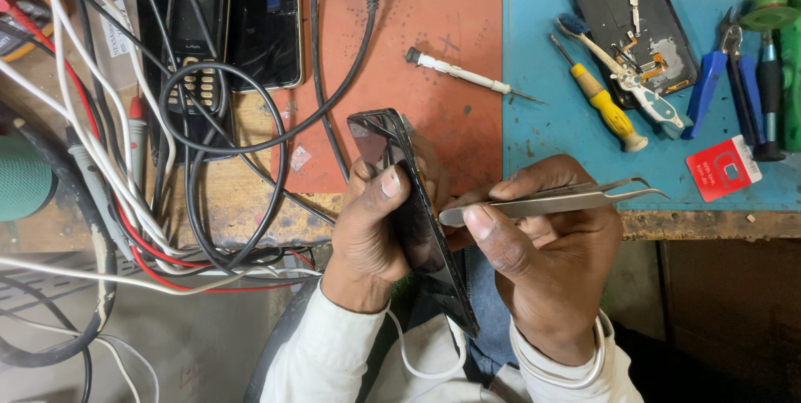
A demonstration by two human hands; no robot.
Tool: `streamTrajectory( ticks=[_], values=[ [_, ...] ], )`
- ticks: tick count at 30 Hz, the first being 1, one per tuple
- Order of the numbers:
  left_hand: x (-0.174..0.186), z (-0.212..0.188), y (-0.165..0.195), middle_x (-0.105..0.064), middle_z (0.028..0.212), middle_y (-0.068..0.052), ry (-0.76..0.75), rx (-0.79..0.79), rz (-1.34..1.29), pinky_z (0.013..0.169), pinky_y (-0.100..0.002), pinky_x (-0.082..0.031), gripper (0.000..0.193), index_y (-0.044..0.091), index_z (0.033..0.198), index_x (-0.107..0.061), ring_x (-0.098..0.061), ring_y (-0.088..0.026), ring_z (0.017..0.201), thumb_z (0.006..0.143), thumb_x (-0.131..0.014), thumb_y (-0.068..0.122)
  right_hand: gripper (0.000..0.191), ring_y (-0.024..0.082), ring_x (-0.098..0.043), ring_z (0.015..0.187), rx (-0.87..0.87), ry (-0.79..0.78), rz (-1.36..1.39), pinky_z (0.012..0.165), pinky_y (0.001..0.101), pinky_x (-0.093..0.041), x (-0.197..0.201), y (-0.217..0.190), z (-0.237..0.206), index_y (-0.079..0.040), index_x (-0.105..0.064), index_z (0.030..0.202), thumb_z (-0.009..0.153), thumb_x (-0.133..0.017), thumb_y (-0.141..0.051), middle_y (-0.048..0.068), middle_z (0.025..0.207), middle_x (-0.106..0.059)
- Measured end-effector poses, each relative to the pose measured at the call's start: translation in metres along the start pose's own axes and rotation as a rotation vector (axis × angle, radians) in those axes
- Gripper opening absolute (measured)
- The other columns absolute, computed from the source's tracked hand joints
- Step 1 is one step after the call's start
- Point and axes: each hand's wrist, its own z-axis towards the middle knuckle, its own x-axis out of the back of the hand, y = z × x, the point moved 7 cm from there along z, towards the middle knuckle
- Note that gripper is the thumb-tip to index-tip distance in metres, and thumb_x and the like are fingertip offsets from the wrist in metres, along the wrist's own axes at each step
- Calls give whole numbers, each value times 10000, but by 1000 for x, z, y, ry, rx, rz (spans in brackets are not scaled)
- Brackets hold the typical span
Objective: The person applies adhesive to the internal frame of a disassembled smartphone, then places a battery into the chassis. They connect a charging cable to test the device, then use tweezers to adjust the screen assembly along the phone's edge.
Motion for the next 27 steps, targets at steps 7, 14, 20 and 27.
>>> streamTrajectory(
  ticks=[7,14,20,27],
  values=[
    [1,0,-1,-561,831,-64,16,9,-5,634,-305,-439,306,23,957,-621,-539,-159,732,932,-805,266,188,128,-713,835,8,-2,-20,812,247,-580,-3,-3,-1,26,-617,1070,969,-765,84,141,917,-741],
    [8,2,0,-577,857,-51,39,-15,16,674,-296,-456,297,26,992,-630,-549,-149,763,934,-806,258,194,107,-698,794,-18,-28,-63,789,248,-561,-5,-3,3,0,-610,1108,971,-738,50,136,902,-753],
    [11,6,-1,-658,911,-33,210,24,-19,725,-309,-549,241,44,1068,-655,-651,-149,792,923,-794,177,196,161,-722,903,-37,-56,46,871,305,-599,-1,10,18,-5,-595,1073,950,-740,45,127,963,-724],
    [-11,13,6,-747,1034,-85,292,14,78,837,-346,-601,266,16,1113,-706,-727,-193,921,893,-788,143,206,206,-710,830,-160,-54,317,757,344,-597,7,30,38,-19,-571,1067,947,-734,20,137,933,-706]
  ],
)
